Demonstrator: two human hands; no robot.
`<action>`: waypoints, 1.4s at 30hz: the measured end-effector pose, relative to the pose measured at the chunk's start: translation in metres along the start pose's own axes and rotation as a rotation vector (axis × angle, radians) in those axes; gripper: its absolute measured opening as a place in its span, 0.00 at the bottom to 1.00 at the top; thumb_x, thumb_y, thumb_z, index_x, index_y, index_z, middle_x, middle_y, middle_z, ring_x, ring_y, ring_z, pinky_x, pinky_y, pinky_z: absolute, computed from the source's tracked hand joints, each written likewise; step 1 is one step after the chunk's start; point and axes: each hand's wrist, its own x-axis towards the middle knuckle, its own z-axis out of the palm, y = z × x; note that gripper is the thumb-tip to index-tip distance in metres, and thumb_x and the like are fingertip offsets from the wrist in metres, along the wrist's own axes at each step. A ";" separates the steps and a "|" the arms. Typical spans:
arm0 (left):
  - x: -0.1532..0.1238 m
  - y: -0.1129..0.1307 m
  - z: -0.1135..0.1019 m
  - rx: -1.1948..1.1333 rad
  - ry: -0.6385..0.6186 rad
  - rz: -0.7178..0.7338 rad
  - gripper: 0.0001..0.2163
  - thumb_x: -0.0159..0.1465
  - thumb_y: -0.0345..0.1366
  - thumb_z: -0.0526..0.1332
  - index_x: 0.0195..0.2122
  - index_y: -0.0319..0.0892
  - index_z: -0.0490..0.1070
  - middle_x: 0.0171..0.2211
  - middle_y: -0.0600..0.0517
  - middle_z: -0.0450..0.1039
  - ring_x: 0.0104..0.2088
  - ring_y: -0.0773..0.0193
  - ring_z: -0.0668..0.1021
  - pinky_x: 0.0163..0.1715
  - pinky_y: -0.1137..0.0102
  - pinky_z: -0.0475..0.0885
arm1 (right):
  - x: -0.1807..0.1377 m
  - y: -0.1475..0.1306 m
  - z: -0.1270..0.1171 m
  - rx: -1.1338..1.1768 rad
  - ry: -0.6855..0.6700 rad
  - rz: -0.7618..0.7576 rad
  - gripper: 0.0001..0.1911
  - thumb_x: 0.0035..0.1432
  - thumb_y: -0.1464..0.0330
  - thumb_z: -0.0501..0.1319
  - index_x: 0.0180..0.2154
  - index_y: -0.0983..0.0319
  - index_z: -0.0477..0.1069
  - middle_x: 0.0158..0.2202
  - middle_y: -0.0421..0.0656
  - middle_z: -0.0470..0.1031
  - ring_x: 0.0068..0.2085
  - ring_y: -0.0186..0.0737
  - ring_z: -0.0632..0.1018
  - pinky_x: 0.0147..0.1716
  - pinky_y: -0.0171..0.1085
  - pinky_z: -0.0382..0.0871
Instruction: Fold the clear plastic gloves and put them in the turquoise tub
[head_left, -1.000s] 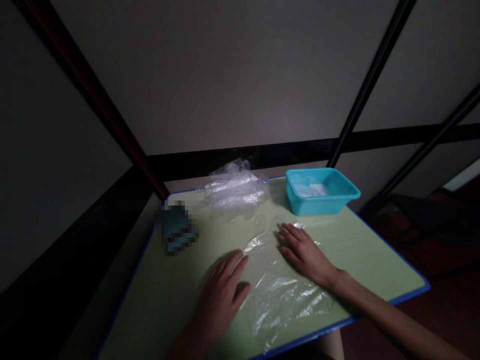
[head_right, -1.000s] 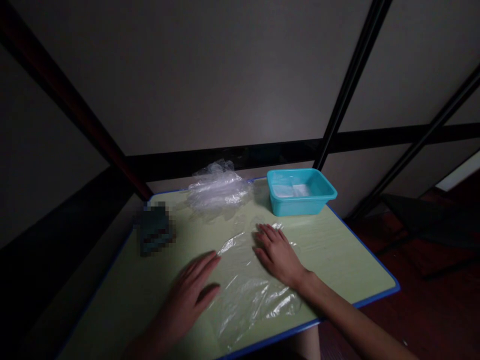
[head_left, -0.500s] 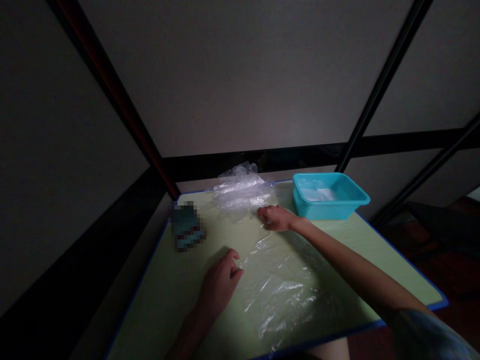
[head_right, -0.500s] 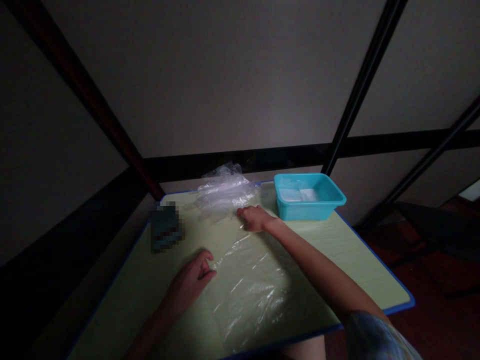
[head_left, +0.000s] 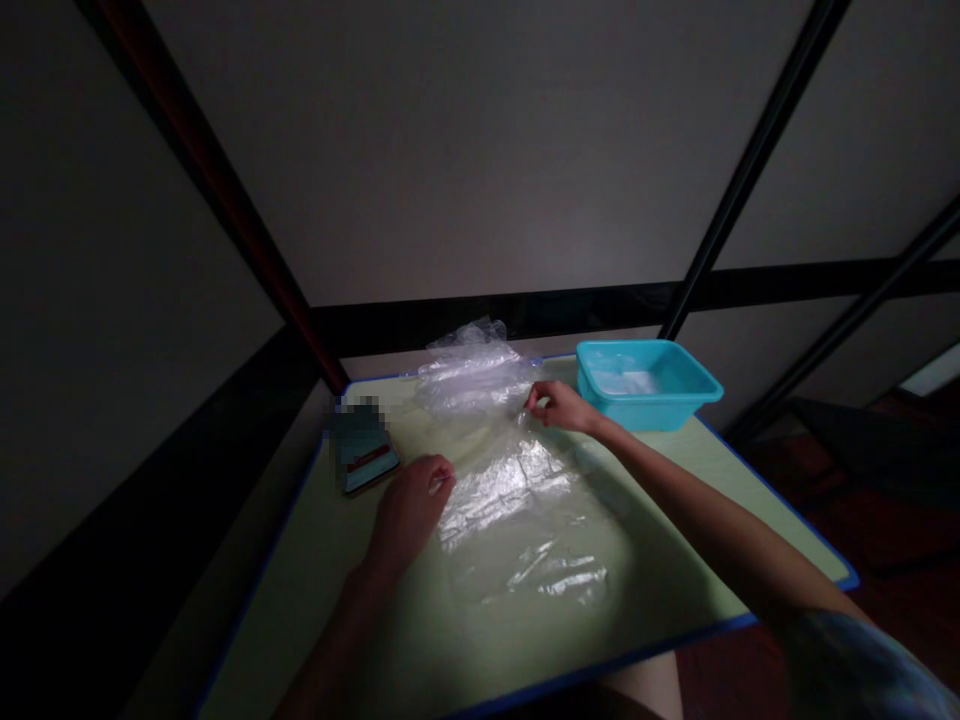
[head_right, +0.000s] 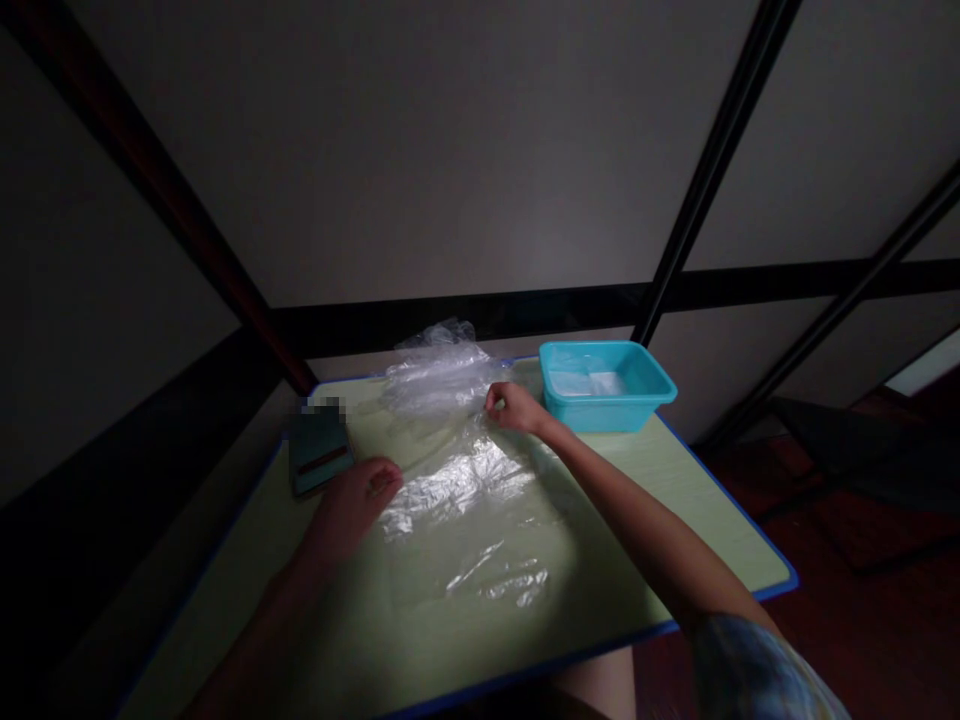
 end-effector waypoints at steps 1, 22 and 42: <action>0.005 0.002 -0.002 0.004 0.044 0.011 0.05 0.52 0.30 0.52 0.23 0.41 0.65 0.23 0.53 0.69 0.27 0.62 0.73 0.27 0.72 0.64 | 0.002 0.000 -0.003 0.042 0.055 0.000 0.09 0.57 0.69 0.55 0.40 0.66 0.65 0.37 0.43 0.69 0.32 0.34 0.73 0.30 0.37 0.69; -0.021 0.034 -0.027 -0.108 0.209 0.298 0.05 0.55 0.29 0.54 0.25 0.41 0.67 0.27 0.52 0.69 0.32 0.63 0.72 0.35 0.69 0.66 | -0.113 -0.053 -0.073 -0.028 0.157 -0.361 0.04 0.51 0.74 0.55 0.25 0.62 0.65 0.28 0.41 0.68 0.29 0.34 0.70 0.28 0.33 0.65; -0.054 0.023 0.004 -0.079 -0.323 0.202 0.07 0.50 0.28 0.60 0.31 0.43 0.68 0.37 0.52 0.71 0.39 0.61 0.72 0.41 0.68 0.66 | -0.175 -0.027 -0.021 -0.235 -0.181 -0.169 0.19 0.39 0.82 0.50 0.35 0.60 0.65 0.34 0.44 0.68 0.38 0.42 0.70 0.37 0.40 0.64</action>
